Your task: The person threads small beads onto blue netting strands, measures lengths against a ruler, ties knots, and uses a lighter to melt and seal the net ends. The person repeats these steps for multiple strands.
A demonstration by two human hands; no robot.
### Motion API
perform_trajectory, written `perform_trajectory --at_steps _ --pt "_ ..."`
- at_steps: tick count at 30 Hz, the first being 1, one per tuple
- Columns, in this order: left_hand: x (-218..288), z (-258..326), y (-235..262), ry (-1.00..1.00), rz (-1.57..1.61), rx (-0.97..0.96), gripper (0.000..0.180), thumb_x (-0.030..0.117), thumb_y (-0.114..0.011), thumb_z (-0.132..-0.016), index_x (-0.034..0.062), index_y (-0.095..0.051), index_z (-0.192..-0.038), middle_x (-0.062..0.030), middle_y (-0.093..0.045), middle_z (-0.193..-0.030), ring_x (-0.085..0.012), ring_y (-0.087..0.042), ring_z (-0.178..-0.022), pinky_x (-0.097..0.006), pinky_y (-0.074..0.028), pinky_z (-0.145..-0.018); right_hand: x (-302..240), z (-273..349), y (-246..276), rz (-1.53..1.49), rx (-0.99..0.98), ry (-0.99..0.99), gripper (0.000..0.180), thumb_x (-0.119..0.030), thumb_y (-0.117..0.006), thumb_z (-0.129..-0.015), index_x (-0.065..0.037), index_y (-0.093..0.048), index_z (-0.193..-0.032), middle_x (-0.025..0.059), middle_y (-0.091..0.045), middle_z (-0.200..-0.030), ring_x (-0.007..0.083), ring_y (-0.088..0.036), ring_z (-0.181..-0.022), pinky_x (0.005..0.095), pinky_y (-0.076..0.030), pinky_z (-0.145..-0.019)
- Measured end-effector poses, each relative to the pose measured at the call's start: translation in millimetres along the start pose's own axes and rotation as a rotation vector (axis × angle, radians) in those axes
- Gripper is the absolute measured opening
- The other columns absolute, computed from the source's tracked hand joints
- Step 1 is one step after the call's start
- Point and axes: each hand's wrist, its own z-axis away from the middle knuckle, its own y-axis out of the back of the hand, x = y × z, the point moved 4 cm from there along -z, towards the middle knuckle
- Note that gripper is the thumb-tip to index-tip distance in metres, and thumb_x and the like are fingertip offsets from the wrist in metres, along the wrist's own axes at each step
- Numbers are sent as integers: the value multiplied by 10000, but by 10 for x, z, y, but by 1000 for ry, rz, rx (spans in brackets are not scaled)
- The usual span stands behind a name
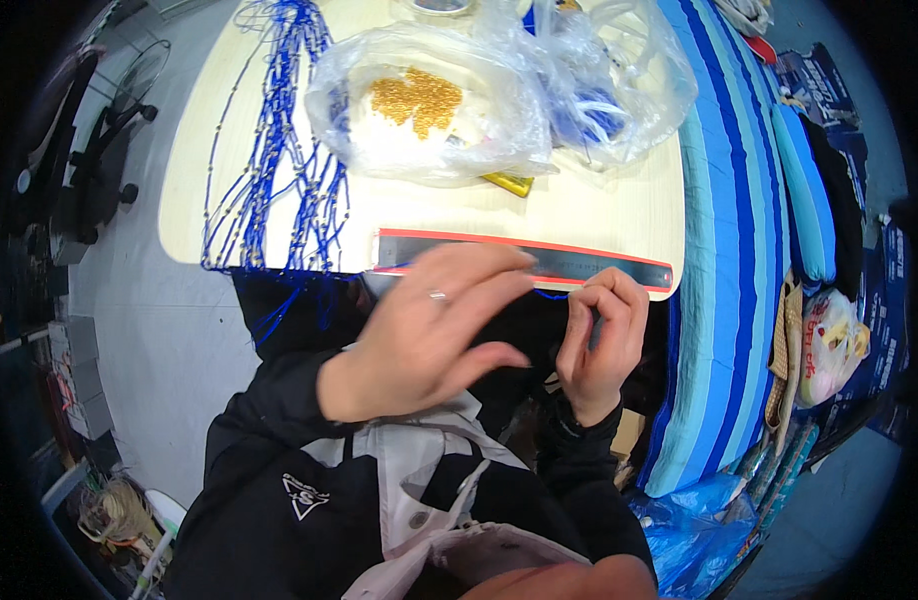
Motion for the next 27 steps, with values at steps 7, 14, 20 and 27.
perform_trajectory --at_steps 7,14,20,27 --pt "25 130 -106 81 180 201 138 -21 -680 -793 -9 -632 -922 -145 -596 -911 -293 -618 -748 -342 -493 -654 -353 30 -59 -20 58 92 227 64 -662 -796 -18 -565 -984 125 -570 -914 280 -570 -769 361 -470 -670" --pt "87 258 17 130 156 246 140 -60 -685 -769 -14 -640 -894 -129 -574 -866 -282 -598 -754 -335 -484 -653 -550 92 -65 -66 95 80 189 64 -640 -828 -14 -569 -985 133 -566 -948 264 -566 -770 348 -464 -656" --pt "190 395 119 92 164 283 186 -76 -687 -732 -7 -662 -903 -113 -580 -852 -261 -593 -759 -317 -483 -662 -640 151 -55 -329 107 30 115 50 -621 -848 4 -579 -944 140 -574 -960 249 -575 -823 311 -481 -746" --pt "247 489 147 97 252 239 189 -89 -674 -744 -1 -663 -910 -110 -585 -864 -258 -598 -763 -315 -484 -655 -650 216 -185 -817 88 -136 101 37 -673 -857 23 -603 -929 128 -580 -958 182 -587 -805 273 -495 -708"
